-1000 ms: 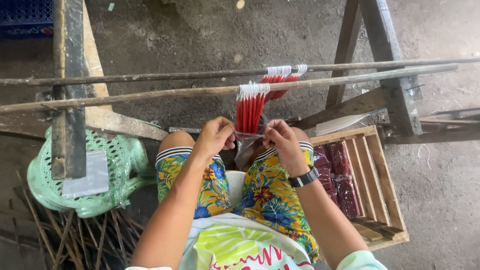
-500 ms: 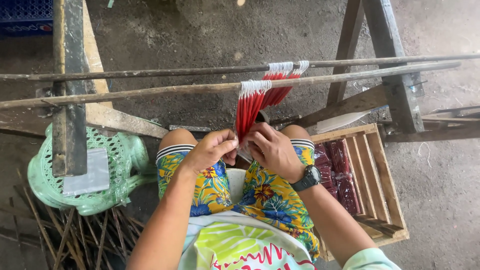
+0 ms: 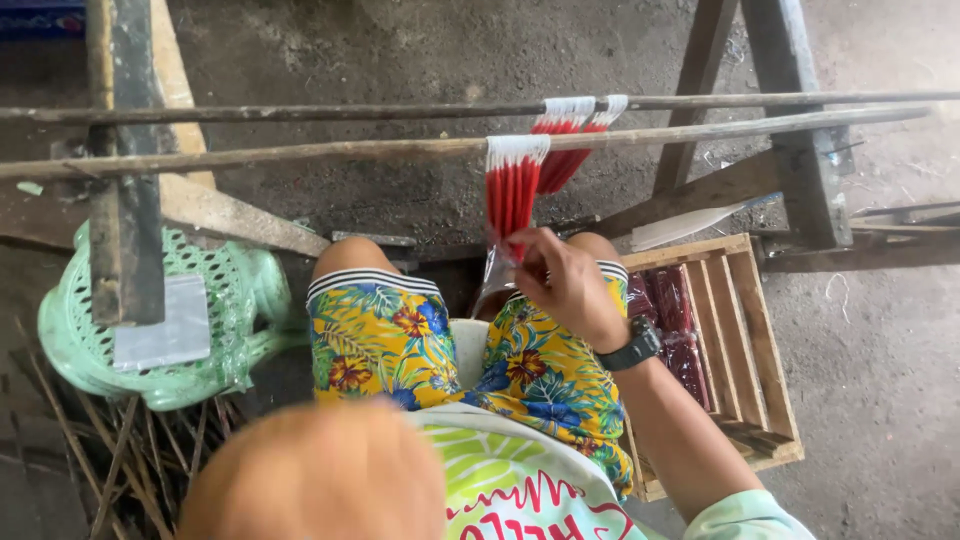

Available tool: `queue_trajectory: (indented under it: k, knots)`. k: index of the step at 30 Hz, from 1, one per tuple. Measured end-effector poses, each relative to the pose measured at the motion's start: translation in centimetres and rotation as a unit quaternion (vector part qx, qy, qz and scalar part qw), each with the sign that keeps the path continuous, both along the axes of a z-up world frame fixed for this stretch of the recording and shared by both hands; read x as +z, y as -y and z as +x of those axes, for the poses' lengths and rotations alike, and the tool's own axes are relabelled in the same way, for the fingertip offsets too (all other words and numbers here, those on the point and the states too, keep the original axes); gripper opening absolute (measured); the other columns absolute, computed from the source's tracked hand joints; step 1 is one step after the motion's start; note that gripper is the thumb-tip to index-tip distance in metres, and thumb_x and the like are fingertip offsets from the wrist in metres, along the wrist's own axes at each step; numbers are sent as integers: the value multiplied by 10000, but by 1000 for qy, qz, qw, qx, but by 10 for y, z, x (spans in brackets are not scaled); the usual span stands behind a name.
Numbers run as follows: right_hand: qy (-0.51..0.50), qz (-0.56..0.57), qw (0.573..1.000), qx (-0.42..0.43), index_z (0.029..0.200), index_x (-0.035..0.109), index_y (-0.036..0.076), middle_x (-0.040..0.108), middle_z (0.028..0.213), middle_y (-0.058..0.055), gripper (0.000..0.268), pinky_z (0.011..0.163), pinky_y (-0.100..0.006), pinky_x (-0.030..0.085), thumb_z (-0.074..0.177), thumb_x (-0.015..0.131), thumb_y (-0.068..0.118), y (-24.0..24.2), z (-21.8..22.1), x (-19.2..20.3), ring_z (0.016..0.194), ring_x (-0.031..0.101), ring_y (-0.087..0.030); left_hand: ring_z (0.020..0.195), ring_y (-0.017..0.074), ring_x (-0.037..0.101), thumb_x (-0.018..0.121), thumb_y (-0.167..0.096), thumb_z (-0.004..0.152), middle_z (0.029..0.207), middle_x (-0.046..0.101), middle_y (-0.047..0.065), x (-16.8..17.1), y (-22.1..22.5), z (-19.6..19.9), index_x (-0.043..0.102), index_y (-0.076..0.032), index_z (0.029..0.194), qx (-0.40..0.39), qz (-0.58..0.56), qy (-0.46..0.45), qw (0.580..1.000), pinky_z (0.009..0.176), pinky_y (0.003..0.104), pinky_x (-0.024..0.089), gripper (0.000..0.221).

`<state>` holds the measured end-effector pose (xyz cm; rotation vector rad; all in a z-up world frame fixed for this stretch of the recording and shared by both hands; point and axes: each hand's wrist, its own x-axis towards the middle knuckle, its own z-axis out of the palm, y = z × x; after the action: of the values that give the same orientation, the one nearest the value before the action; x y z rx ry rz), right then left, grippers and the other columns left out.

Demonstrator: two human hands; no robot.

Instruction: The person is taking bundles of red incense sticks from a drying rack, putting them into plastic bags, and then placing the bagged incense into a wooden crate.

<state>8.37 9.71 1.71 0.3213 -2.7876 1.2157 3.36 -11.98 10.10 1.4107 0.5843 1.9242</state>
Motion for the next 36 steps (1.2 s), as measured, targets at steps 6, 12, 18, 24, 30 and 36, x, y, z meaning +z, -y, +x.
queue_trajectory:
  k: [6, 12, 18, 24, 30, 36]
  knots:
    - [-55, 18, 998, -1, 905, 591, 55, 529, 628, -63, 135, 467, -298, 441, 772, 569, 63, -6, -2, -2, 510, 561, -218, 538, 227, 594, 438, -351, 873, 643, 597, 97, 17, -2, -2, 590, -3, 702, 71, -49, -34, 996, 486, 313, 469, 417]
    - [-102, 16, 995, -2, 847, 623, 76, 519, 629, -34, 89, 451, -284, 434, 775, 572, 66, -11, 4, 7, 511, 559, -208, 548, 195, 597, 497, -324, 809, 631, 598, 67, 28, -3, -5, 617, -32, 688, 113, -89, -68, 987, 515, 288, 475, 338]
    - [-90, 11, 996, -15, 860, 620, 81, 501, 631, -81, 107, 434, -324, 427, 764, 576, 71, -18, 12, 4, 503, 541, -241, 558, 162, 599, 556, -297, 745, 619, 600, 38, 31, 4, -12, 645, -61, 673, 159, -139, -115, 971, 543, 262, 482, 261]
    - [-76, 2, 997, -30, 847, 626, 85, 525, 631, -90, 113, 425, -334, 437, 747, 578, 65, -16, 13, 7, 490, 552, -255, 795, 226, 595, 580, -146, 821, 849, 603, 131, -112, -29, -90, 547, -33, 991, 433, -399, -98, 802, 689, 347, 491, 207]
    - [-53, 3, 997, -54, 841, 608, 105, 484, 602, -88, 92, 410, -363, 425, 759, 569, 90, -16, 14, 7, 473, 530, -279, 1086, 370, 448, 715, -210, 723, 1162, 475, 223, -101, -116, -115, 398, -42, 1233, 375, -321, -86, 866, 904, 506, 372, 623]
    - [-50, -15, 995, -85, 842, 606, 132, 467, 612, -49, 98, 392, -324, 413, 766, 555, 96, -19, 17, -3, 479, 530, -238, 690, 185, 520, 692, -175, 746, 801, 553, 103, -76, -157, -116, 526, -44, 1067, 248, -259, -29, 933, 625, 312, 422, 385]
